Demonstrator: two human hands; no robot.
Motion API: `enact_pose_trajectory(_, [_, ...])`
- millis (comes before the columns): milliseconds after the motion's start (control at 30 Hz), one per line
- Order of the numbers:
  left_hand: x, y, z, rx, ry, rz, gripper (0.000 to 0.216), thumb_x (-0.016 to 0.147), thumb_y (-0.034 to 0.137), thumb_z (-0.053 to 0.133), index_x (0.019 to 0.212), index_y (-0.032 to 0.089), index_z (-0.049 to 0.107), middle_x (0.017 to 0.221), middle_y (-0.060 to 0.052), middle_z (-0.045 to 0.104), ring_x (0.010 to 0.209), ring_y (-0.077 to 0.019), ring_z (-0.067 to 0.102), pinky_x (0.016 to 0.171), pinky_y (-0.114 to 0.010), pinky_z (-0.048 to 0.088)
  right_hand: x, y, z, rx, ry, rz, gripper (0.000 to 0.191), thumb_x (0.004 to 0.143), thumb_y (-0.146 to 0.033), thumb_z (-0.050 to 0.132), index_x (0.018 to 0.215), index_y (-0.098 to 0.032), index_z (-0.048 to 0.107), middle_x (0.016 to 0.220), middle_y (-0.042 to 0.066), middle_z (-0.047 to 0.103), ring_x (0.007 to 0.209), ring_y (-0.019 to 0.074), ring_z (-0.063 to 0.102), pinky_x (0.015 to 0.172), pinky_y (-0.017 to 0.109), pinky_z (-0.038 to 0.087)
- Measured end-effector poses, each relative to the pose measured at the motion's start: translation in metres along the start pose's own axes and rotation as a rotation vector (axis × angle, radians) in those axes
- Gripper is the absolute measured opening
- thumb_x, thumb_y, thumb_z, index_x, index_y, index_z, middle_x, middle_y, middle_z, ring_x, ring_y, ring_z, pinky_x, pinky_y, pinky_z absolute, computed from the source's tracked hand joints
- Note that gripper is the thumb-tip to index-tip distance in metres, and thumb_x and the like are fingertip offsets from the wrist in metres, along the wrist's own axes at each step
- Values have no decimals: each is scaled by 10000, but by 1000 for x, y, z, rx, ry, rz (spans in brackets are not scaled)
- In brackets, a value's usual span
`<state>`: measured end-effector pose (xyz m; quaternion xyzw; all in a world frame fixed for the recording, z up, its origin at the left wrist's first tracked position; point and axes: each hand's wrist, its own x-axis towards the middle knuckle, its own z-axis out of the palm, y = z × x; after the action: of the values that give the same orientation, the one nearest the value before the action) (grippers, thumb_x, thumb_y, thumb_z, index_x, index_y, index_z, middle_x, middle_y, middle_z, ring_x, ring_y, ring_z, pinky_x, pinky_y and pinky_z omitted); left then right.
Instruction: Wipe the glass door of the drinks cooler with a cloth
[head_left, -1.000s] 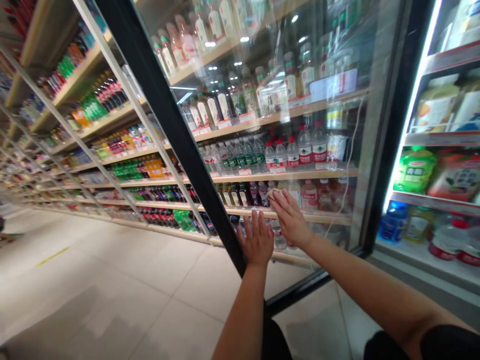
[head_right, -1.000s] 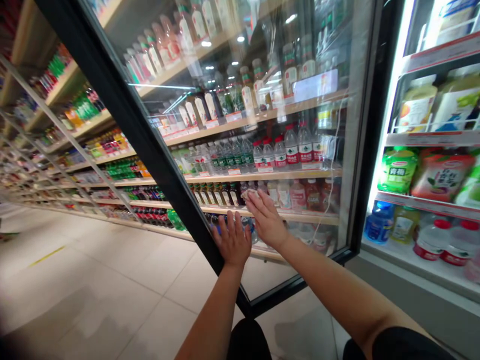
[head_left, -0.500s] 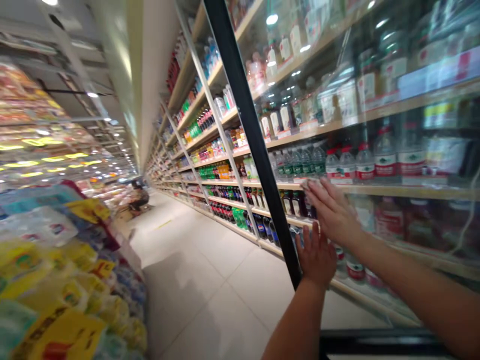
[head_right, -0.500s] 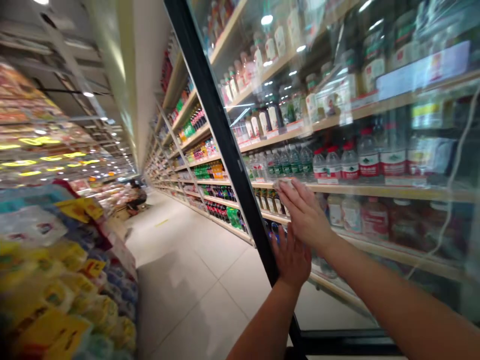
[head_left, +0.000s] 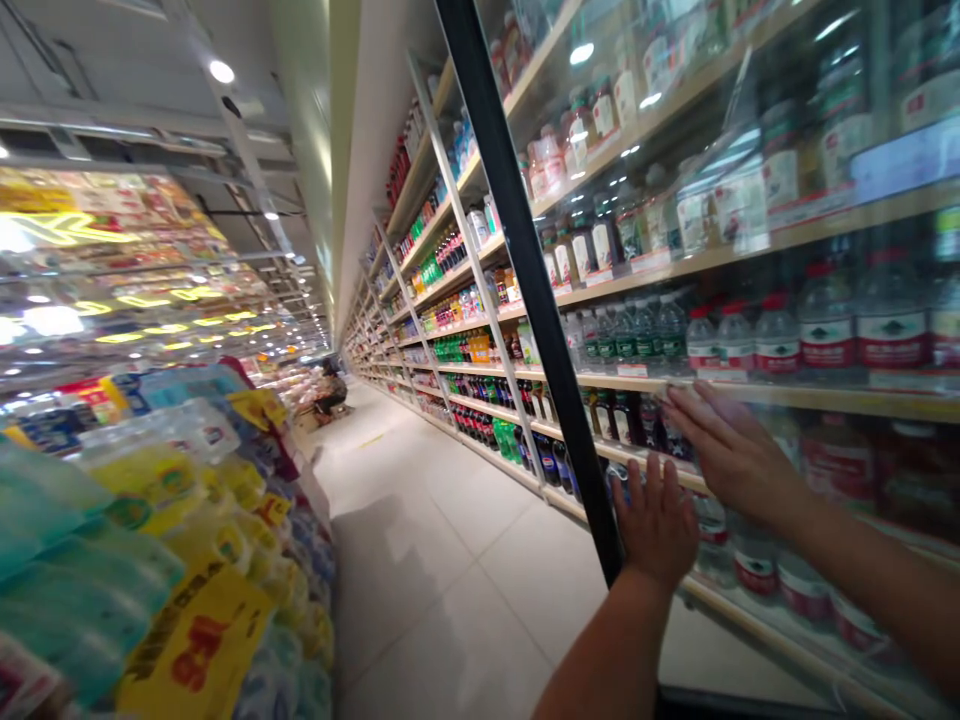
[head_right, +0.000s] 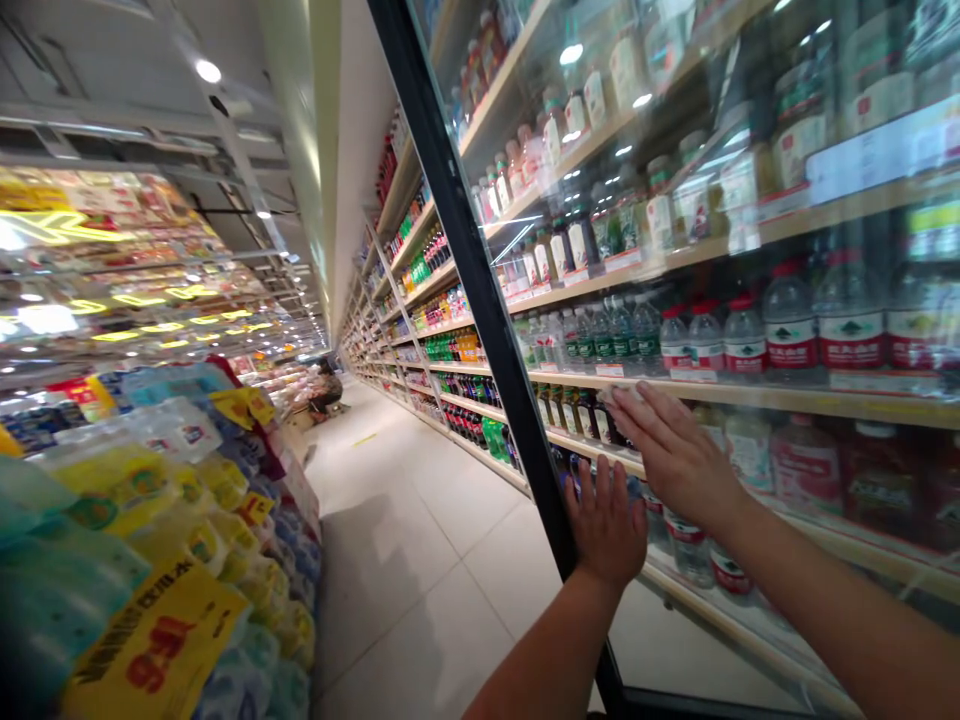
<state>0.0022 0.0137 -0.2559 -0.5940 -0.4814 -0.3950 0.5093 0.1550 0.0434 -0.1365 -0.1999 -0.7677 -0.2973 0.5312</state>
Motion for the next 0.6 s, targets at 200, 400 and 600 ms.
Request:
enact_pose_trajectory(200, [-9,0,7,-29,-75,-16,642,866,407,608,1445,177,452,1487,-125,462,1452,-304,312,1216,-536,205,30,29,-18,69,191,161,491,996,-246,388,1480,-318,428,1505,67,477,1458,253,348,1220,448,300])
enact_pose_trajectory(400, [-2,-1,3,-47,-32,-18,593,883,349,595,1435,177,463,1441,-130,520,1450,-285,320,1227,-513,164,-4,-3,-3,0,18,69,599,940,-102,422,1522,-227,355,1501,102,483,1481,290,297,1187,554,347])
enact_pose_trajectory(600, [16,-7,2,-80,-26,-25,592,919,286,561,1476,183,389,1389,-130,569,1382,-274,433,1202,-518,224,40,7,-10,-33,-27,59,613,930,-56,385,1513,-243,369,1530,51,452,1502,220,252,1205,484,333])
